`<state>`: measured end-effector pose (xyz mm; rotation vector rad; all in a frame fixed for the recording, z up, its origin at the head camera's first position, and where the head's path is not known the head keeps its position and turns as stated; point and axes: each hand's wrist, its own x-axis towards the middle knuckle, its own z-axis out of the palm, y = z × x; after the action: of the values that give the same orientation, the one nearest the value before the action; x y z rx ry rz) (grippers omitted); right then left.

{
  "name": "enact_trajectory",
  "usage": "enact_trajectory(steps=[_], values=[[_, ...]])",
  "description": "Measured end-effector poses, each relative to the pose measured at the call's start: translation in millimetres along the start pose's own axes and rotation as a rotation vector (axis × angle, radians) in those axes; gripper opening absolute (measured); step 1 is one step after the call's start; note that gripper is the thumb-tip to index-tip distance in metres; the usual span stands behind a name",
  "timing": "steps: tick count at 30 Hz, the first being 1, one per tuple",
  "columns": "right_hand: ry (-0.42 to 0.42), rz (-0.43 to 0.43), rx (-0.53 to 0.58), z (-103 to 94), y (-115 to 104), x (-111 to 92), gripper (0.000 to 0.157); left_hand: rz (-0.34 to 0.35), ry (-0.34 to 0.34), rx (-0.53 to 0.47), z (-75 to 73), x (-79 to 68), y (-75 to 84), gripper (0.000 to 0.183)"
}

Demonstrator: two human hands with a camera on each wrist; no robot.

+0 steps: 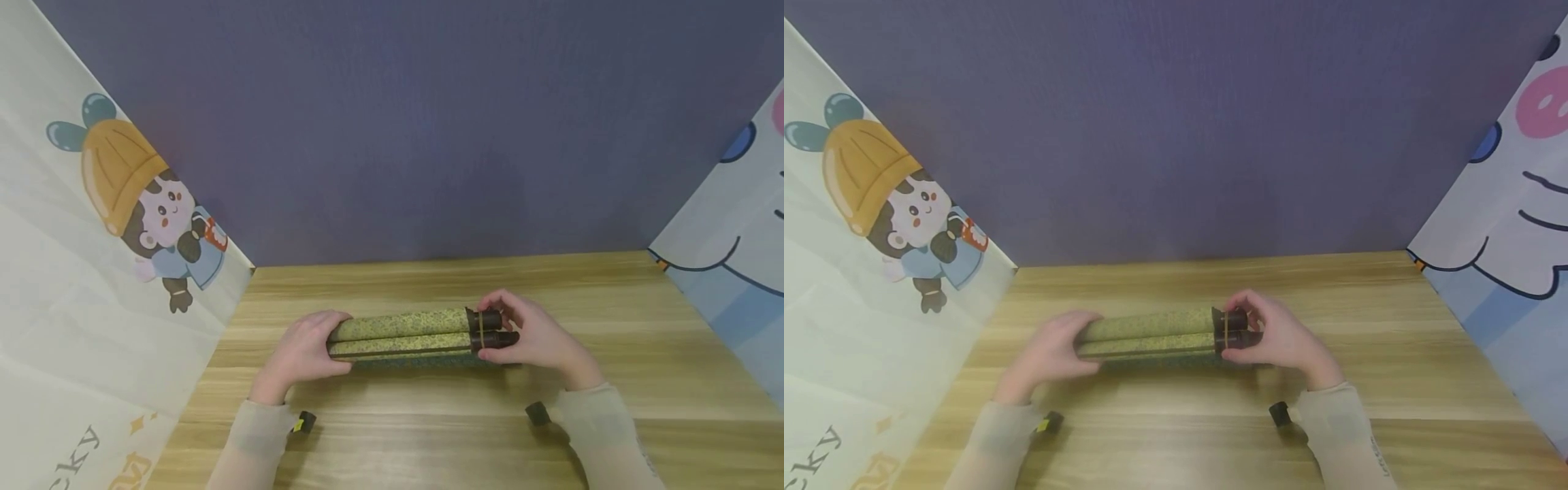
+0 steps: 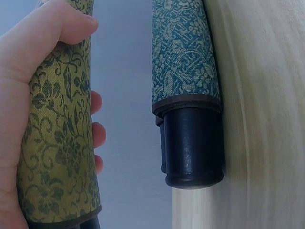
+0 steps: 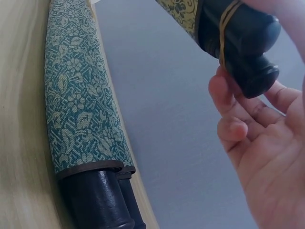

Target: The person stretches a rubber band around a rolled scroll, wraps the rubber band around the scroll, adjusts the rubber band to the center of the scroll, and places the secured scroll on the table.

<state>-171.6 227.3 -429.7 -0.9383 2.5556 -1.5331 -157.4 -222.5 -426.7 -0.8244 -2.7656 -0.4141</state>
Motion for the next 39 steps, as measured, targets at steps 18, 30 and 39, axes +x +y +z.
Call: enact_trajectory(steps=[18,30,39], values=[[0.016,-0.127,-0.170,-9.3,13,4,0.029,0.026,0.005,0.096,0.1,5.0,4.1,0.082],[-0.013,-0.019,-0.342,-5.9,4,15,0.028,0.088,0.015,0.173,2.6,9.7,9.9,0.081],[0.104,-0.054,-0.323,-4.8,6,14,0.019,0.133,0.047,0.165,7.5,8.5,7.7,0.085]])
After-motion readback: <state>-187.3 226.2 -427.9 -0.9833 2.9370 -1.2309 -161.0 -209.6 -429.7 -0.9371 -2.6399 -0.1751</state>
